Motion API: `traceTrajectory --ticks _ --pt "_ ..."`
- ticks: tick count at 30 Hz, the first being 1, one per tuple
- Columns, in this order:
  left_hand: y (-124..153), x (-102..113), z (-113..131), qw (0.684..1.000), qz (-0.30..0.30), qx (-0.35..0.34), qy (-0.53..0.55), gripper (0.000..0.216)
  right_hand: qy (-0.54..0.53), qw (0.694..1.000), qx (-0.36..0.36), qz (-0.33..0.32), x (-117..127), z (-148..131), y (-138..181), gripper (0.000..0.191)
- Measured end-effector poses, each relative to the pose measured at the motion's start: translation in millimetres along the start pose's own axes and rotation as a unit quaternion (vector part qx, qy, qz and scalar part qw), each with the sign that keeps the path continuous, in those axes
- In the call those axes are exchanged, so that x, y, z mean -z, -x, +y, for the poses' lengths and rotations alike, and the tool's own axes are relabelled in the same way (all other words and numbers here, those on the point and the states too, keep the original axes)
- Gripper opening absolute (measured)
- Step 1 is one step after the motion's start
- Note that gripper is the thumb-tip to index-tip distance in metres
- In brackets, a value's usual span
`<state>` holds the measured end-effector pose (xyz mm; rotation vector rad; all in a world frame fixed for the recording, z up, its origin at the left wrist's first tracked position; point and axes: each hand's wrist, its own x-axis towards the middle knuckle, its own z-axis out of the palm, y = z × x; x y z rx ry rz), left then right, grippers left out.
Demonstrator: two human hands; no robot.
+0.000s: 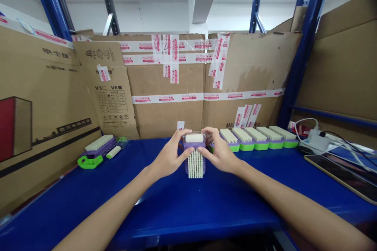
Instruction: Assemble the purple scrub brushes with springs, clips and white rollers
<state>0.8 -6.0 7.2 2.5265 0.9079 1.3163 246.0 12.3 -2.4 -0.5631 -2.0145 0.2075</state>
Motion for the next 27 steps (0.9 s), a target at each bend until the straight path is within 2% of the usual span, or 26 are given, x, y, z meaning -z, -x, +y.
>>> traceTrajectory --ticks 6,22,24,27 --pt "0.0 0.6 -0.4 1.0 -0.01 -0.008 0.005 0.052 0.013 1.0 0.015 -0.006 -1.9 0.5 1.9 0.059" --pt "-0.7 0.7 1.8 1.0 -0.012 -0.009 0.009 0.055 0.007 0.999 0.019 -0.031 0.0 -1.2 0.8 0.066" --pt "-0.9 0.9 2.1 1.0 -0.012 -0.007 0.011 0.056 0.001 0.999 0.014 -0.034 0.2 -1.2 0.8 0.062" --pt "-0.7 1.0 2.5 1.0 -0.014 -0.003 0.016 0.056 -0.005 0.999 -0.002 -0.032 0.6 -0.9 1.1 0.046"
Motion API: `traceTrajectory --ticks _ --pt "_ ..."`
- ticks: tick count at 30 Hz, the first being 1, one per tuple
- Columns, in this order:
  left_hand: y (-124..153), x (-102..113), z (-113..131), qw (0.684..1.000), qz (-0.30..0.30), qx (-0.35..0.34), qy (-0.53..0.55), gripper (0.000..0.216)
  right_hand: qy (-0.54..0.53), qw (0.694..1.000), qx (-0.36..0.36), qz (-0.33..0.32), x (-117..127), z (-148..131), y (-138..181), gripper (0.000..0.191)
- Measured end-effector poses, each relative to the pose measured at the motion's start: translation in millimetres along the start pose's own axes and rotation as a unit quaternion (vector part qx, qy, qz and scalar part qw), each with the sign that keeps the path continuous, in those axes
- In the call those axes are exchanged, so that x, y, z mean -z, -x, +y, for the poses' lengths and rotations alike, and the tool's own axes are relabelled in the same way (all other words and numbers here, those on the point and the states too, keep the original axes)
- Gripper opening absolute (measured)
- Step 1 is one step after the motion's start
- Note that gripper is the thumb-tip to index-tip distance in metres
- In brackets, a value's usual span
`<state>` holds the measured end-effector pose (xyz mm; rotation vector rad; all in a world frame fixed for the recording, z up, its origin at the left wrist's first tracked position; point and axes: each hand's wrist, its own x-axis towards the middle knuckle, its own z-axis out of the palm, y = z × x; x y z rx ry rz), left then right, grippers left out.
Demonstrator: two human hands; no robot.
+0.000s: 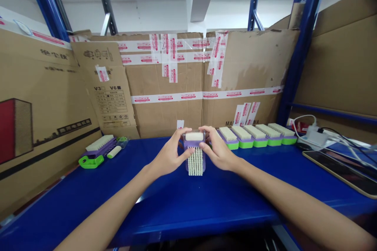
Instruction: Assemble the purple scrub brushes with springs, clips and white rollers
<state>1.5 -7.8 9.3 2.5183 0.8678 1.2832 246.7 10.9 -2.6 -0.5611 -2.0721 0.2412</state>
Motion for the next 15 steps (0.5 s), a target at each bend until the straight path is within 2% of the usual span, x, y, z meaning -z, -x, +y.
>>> traceTrajectory --ticks 8,15 --pt "0.2 -0.8 0.9 1.0 0.006 0.002 0.001 0.056 -0.003 1.0 -0.003 0.013 0.9 -3.0 -1.7 0.035" --pt "0.1 -1.1 0.1 1.0 0.011 0.003 0.002 0.057 0.015 1.0 0.008 0.009 0.2 -2.8 -1.2 0.048"
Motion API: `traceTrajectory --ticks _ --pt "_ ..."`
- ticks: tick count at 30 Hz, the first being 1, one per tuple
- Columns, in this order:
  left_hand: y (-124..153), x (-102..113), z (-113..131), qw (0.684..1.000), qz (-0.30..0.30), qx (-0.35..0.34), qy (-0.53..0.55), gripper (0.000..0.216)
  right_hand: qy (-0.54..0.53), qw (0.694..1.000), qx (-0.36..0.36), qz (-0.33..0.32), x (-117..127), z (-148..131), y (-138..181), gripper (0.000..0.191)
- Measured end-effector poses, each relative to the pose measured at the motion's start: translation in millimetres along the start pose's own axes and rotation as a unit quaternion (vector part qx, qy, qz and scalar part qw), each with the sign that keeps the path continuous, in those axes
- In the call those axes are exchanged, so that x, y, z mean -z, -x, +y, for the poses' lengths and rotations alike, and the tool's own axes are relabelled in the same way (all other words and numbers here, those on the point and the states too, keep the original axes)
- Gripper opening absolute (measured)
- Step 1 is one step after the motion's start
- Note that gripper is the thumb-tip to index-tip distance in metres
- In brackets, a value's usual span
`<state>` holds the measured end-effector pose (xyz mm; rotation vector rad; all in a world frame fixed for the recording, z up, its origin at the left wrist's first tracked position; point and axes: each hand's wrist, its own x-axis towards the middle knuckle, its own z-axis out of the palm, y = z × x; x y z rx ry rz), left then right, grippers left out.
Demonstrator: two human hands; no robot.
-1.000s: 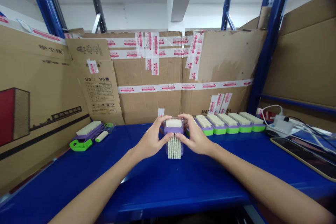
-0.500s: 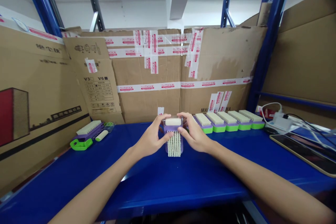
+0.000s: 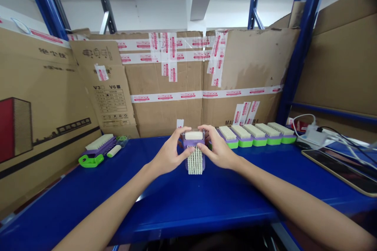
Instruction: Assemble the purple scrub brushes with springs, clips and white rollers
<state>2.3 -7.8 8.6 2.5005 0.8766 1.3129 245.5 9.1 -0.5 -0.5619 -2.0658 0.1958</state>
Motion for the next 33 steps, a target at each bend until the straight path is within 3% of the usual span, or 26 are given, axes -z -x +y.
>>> traceTrajectory --ticks 7,24,30,33 --pt "0.3 0.5 1.3 1.0 0.023 0.007 0.008 0.038 -0.004 1.0 0.0 -0.01 1.1 -0.5 -0.1 0.055" --pt "0.1 2.5 3.1 1.0 0.005 -0.007 -0.002 0.051 -0.017 0.999 -0.011 -0.024 0.7 0.9 2.5 0.07" --pt "0.5 2.5 5.4 1.0 -0.006 -0.003 0.007 0.055 0.002 1.0 0.0 -0.013 0.7 0.4 1.7 0.046" --pt "0.2 2.4 5.6 1.0 -0.01 -0.003 0.013 0.056 0.011 1.0 -0.005 -0.007 0.6 -1.1 0.5 0.045"
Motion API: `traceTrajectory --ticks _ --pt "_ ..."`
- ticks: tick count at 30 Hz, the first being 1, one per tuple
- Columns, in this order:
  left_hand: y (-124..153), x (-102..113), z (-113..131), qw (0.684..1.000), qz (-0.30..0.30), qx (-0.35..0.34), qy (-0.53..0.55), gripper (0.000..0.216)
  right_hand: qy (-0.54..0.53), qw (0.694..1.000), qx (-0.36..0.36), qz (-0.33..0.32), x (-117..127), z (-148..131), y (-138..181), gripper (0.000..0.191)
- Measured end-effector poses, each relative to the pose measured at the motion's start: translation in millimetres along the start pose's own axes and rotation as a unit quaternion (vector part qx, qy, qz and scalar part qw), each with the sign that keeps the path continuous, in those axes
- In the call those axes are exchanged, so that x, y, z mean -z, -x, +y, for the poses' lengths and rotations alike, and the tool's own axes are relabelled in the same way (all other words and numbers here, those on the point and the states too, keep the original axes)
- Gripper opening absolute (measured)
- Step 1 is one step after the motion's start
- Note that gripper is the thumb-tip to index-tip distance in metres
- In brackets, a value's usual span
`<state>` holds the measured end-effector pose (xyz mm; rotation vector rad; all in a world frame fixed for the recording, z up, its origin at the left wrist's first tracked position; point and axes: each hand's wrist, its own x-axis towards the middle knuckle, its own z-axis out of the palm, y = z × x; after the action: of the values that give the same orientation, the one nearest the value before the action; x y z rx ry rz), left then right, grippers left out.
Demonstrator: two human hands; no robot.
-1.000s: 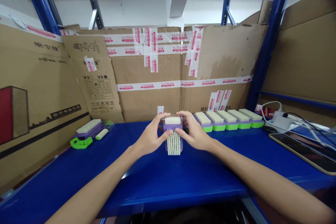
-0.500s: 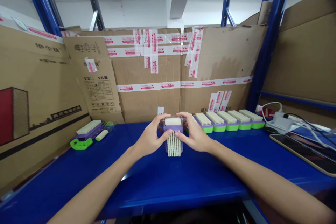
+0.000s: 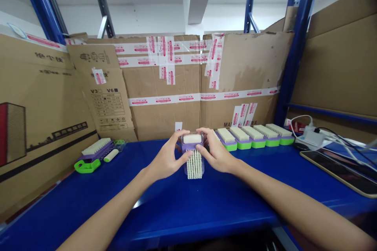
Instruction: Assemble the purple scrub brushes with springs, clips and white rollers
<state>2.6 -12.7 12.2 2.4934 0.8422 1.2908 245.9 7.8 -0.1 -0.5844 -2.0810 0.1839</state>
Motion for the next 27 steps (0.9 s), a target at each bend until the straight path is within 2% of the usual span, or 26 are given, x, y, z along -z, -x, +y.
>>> traceTrajectory --ticks 11,27 --pt "0.7 1.4 0.8 1.0 -0.023 0.015 0.004 0.06 -0.007 1.0 0.007 -0.01 1.7 0.0 0.1 0.058" --pt "-0.1 2.5 3.4 0.999 -0.037 0.027 0.009 0.065 -0.007 1.0 0.015 -0.013 2.2 -0.7 0.2 0.059"
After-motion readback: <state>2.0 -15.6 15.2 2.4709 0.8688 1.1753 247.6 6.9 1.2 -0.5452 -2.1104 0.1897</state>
